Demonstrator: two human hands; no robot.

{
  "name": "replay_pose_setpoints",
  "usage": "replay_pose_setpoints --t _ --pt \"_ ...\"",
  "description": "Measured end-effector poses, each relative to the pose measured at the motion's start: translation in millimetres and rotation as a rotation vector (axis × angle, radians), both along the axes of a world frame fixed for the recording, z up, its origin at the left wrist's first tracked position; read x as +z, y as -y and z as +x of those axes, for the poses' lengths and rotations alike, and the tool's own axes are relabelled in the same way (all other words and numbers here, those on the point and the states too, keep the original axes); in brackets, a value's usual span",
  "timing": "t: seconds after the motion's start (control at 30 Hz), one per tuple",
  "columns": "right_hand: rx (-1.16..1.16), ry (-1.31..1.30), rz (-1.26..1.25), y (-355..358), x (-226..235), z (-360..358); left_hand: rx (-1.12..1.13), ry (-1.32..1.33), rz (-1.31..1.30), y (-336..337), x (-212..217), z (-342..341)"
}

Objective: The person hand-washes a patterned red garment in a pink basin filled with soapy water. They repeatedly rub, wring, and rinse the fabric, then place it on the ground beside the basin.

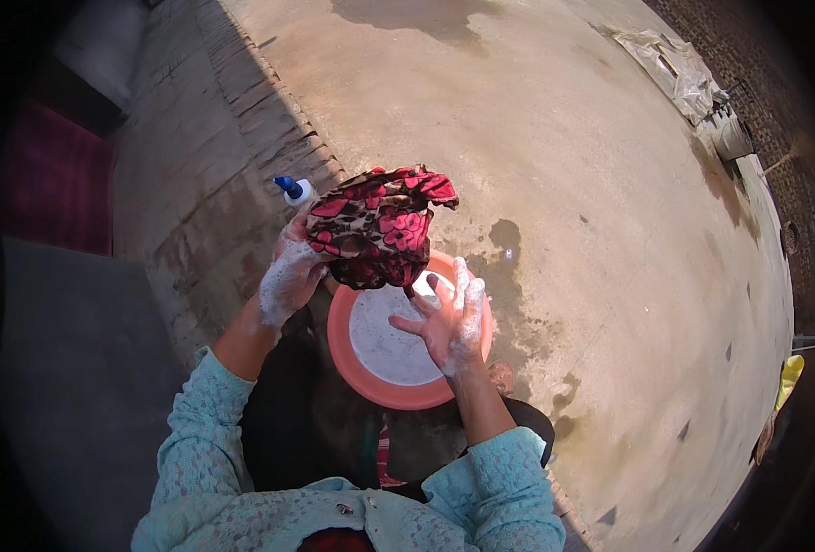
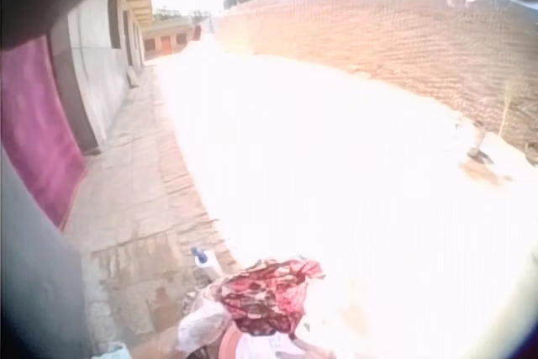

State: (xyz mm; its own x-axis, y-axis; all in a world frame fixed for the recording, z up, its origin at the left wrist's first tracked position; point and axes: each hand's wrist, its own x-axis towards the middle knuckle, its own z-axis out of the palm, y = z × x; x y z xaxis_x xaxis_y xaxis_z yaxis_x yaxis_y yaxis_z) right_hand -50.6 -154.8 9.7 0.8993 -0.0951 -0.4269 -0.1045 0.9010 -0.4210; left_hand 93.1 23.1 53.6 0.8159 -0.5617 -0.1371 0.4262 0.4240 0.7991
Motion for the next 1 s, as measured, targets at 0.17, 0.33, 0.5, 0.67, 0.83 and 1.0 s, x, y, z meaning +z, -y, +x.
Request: replay_pose_setpoints --t 0.17,0.33,0.5,0.67,0.83,1.0 --pt "-0.054 0.259 0.095 8.4 25.9 14.8 -0.132 -0.035 0.028 12.9 -1.9 -69.9" --pt "-0.335 0.275 -0.21 -12.2 54.1 17.7 -0.051 -0.324 -0.272 9.3 2.2 -114.1" --pt "-0.277 0.58 -1.159 -85.6 75.6 -23.8 -0.191 -0.581 -0.645 -5.7 -41.1 -102.6" --pt "-0.173 0.814 -1.888 -92.5 59.5 -36.0 -0.184 -0.23 -0.324 2.6 -52.2 -118.4" --pt "-0.255 0.092 -1.071 -39.1 10.1 4.1 0.03 -0.3 -0.114 20.4 -28.2 -114.9" --pt "-0.033 0.38 -1.767 -104.3 34.5 -20.4 0.029 -0.567 -0.416 2.6 -34.8 -101.1"
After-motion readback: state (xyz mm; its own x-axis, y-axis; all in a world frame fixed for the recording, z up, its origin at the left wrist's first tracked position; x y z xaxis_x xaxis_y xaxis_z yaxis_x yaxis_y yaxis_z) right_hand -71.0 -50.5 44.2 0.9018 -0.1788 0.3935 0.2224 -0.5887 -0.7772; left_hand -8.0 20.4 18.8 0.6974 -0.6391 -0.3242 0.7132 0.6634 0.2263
